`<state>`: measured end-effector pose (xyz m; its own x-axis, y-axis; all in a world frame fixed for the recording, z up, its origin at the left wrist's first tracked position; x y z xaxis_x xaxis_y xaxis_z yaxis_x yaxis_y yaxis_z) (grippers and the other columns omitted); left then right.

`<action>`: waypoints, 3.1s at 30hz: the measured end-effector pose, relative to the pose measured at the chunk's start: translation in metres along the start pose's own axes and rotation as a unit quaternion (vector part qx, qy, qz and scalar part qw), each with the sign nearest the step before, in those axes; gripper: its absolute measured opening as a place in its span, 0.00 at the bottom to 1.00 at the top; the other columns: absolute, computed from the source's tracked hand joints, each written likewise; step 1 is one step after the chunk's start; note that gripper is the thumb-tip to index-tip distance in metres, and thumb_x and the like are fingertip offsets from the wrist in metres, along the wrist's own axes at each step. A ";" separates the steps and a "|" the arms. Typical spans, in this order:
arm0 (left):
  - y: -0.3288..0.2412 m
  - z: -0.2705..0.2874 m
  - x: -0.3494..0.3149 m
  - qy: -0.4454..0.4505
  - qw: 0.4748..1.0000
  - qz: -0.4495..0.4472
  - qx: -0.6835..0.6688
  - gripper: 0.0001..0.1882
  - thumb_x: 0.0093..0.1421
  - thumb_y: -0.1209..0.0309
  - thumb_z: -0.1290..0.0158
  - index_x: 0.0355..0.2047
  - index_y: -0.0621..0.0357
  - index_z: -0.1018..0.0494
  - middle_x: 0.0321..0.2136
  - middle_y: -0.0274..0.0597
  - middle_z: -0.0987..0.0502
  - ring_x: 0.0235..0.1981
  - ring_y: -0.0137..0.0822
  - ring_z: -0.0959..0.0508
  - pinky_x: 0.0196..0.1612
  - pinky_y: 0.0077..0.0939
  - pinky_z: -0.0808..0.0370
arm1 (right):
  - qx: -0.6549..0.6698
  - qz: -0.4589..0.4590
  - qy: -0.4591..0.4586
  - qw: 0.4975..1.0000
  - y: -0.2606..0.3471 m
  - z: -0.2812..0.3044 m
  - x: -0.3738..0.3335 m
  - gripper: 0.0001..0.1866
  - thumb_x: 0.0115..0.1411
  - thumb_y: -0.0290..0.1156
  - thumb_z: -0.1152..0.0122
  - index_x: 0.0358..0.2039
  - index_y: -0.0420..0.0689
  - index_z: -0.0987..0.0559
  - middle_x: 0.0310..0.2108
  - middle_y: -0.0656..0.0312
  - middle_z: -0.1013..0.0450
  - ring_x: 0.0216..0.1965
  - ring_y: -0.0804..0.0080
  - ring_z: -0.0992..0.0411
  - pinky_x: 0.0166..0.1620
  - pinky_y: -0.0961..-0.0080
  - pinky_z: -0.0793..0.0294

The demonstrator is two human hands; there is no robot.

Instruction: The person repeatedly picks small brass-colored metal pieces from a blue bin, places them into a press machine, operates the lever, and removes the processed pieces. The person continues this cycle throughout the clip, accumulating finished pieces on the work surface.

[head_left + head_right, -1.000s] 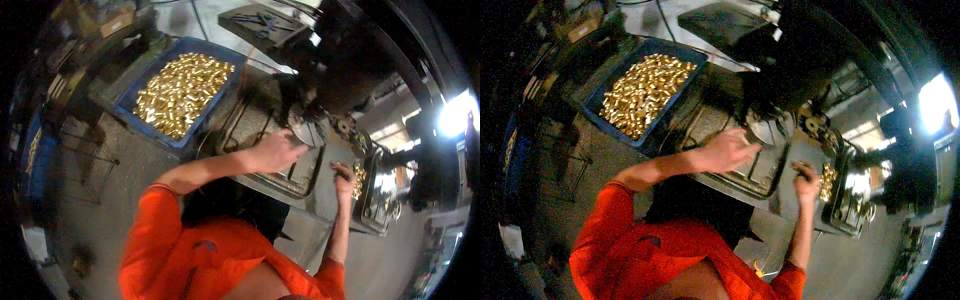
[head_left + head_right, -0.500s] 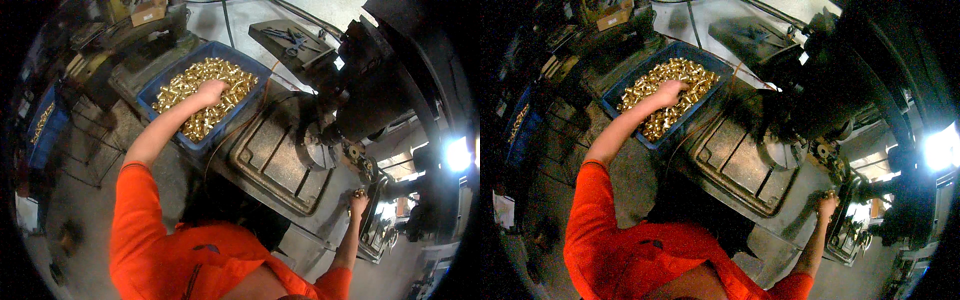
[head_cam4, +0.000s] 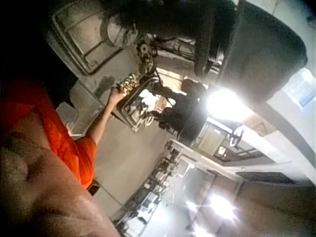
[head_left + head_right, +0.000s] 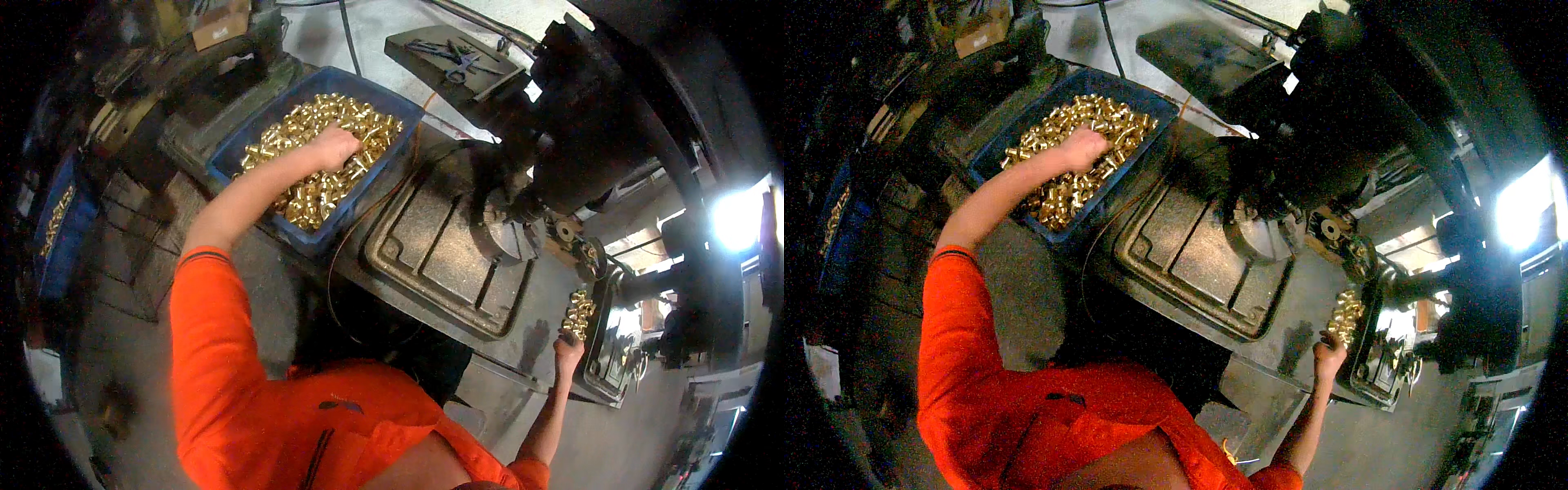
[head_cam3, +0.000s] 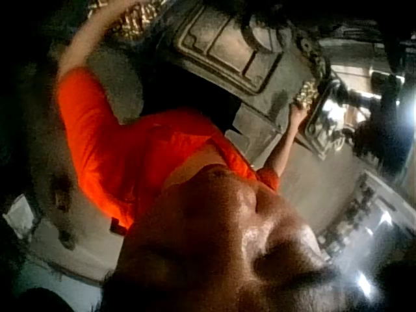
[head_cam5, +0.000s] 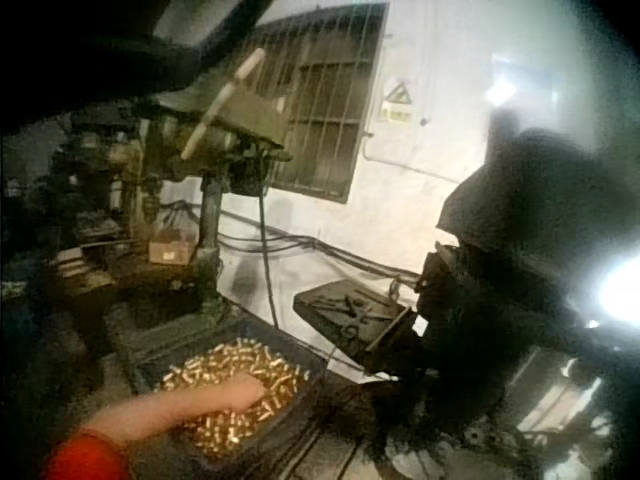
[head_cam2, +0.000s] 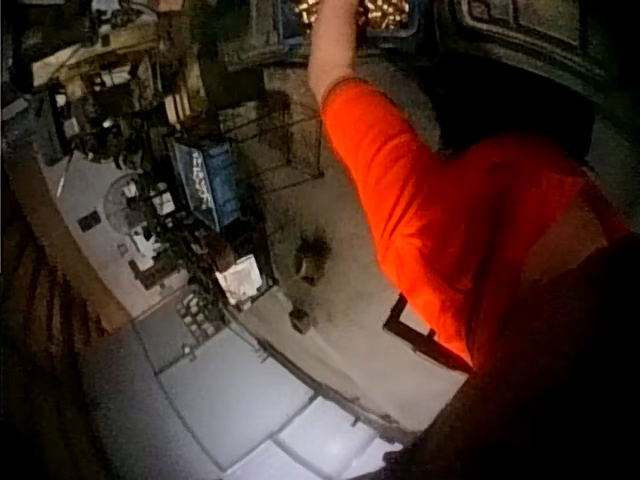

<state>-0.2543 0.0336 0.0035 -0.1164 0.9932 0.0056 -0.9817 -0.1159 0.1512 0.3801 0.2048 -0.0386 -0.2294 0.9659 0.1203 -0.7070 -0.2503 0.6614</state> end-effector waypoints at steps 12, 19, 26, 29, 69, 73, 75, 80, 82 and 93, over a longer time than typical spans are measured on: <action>0.009 -0.010 0.009 -0.010 0.997 0.001 -0.071 0.15 0.36 0.78 0.46 0.29 0.57 0.28 0.27 0.48 0.26 0.35 0.47 0.25 0.44 0.48 0.34 | 0.043 0.035 -0.008 0.998 0.025 0.002 -0.027 0.18 0.38 0.20 0.49 0.34 0.35 0.23 0.25 0.56 0.26 0.26 0.74 0.29 0.34 0.80 0.30; 0.003 0.038 -0.012 -0.133 0.982 0.073 -0.109 0.11 0.40 0.73 0.45 0.27 0.59 0.30 0.18 0.45 0.26 0.25 0.46 0.25 0.34 0.39 0.29 | 0.008 0.087 0.017 0.996 0.091 0.009 -0.051 0.19 0.34 0.20 0.50 0.32 0.35 0.23 0.27 0.54 0.26 0.28 0.69 0.28 0.36 0.77 0.30; -0.133 0.083 -0.048 -0.062 0.829 -0.029 -0.554 0.06 0.44 0.74 0.45 0.23 0.60 0.29 0.12 0.27 0.33 0.15 0.18 0.36 0.19 0.16 0.38 | 0.203 0.260 0.295 0.897 0.234 -0.062 -0.069 0.25 0.32 0.21 0.49 0.37 0.38 0.24 0.34 0.57 0.26 0.35 0.71 0.29 0.39 0.78 0.31; -0.197 0.063 -0.048 -0.046 0.802 -0.092 -0.588 0.06 0.43 0.75 0.45 0.23 0.61 0.29 0.12 0.28 0.34 0.15 0.17 0.36 0.18 0.15 0.39 | 0.283 0.203 0.399 0.848 0.253 -0.090 -0.072 0.26 0.35 0.16 0.52 0.40 0.38 0.25 0.31 0.60 0.27 0.34 0.76 0.30 0.38 0.79 0.30; -0.249 -0.018 0.069 -0.087 0.485 0.072 -0.867 0.14 0.54 0.68 0.46 0.32 0.66 0.35 0.21 0.45 0.27 0.19 0.34 0.23 0.25 0.26 0.26 | 0.359 0.198 0.126 0.903 0.201 0.039 0.034 0.12 0.44 0.15 0.60 0.25 0.31 0.25 0.25 0.52 0.27 0.25 0.68 0.29 0.29 0.77 0.30; -0.250 -0.021 0.068 -0.092 0.487 0.095 -0.863 0.13 0.55 0.68 0.46 0.32 0.66 0.35 0.20 0.44 0.27 0.18 0.35 0.24 0.26 0.26 0.26 | 0.268 0.219 -0.091 0.934 0.252 0.072 0.104 0.12 0.51 0.23 0.52 0.34 0.33 0.25 0.29 0.57 0.27 0.31 0.71 0.30 0.35 0.79 0.31; -0.256 -0.016 0.071 -0.095 0.491 0.097 -0.860 0.13 0.55 0.68 0.46 0.32 0.66 0.35 0.21 0.44 0.27 0.18 0.35 0.24 0.26 0.26 0.26 | 0.143 0.313 -0.181 0.921 0.240 0.115 0.171 0.15 0.53 0.25 0.50 0.42 0.36 0.26 0.35 0.59 0.27 0.37 0.74 0.31 0.39 0.80 0.31; -0.252 -0.019 0.064 -0.123 0.489 0.116 -0.856 0.13 0.55 0.68 0.46 0.31 0.64 0.35 0.22 0.45 0.27 0.18 0.35 0.24 0.25 0.26 0.26 | 0.366 0.248 -0.185 0.878 0.328 0.128 0.204 0.16 0.53 0.24 0.47 0.44 0.38 0.28 0.42 0.58 0.29 0.43 0.67 0.30 0.44 0.74 0.31; -0.252 -0.018 0.064 -0.121 0.487 0.119 -0.857 0.13 0.55 0.68 0.46 0.31 0.64 0.35 0.22 0.44 0.27 0.18 0.34 0.24 0.25 0.26 0.26 | 0.431 0.252 -0.124 0.858 0.323 0.131 0.183 0.18 0.53 0.29 0.47 0.45 0.39 0.30 0.41 0.56 0.30 0.42 0.64 0.31 0.41 0.71 0.29; -0.256 -0.015 0.067 -0.109 0.490 0.120 -0.857 0.12 0.54 0.70 0.45 0.30 0.64 0.35 0.20 0.43 0.27 0.17 0.35 0.24 0.24 0.27 0.26 | 0.431 0.411 -0.217 0.773 0.227 0.059 -0.021 0.13 0.57 0.33 0.64 0.17 0.45 0.44 0.17 0.58 0.41 0.38 0.48 0.32 0.52 0.42 0.43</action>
<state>-0.0129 0.1293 -0.0496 -0.4236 0.9047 -0.0461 0.3486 0.1158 -0.9301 0.2643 0.1318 0.1526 0.0145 0.4816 0.8763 0.3100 -0.8354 0.4539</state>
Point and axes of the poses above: each hand's wrist, its own x-axis towards the middle knuckle, its own z-axis out of the back of the hand, y = z × x, the point moved 2 cm from there along x, towards the middle knuckle
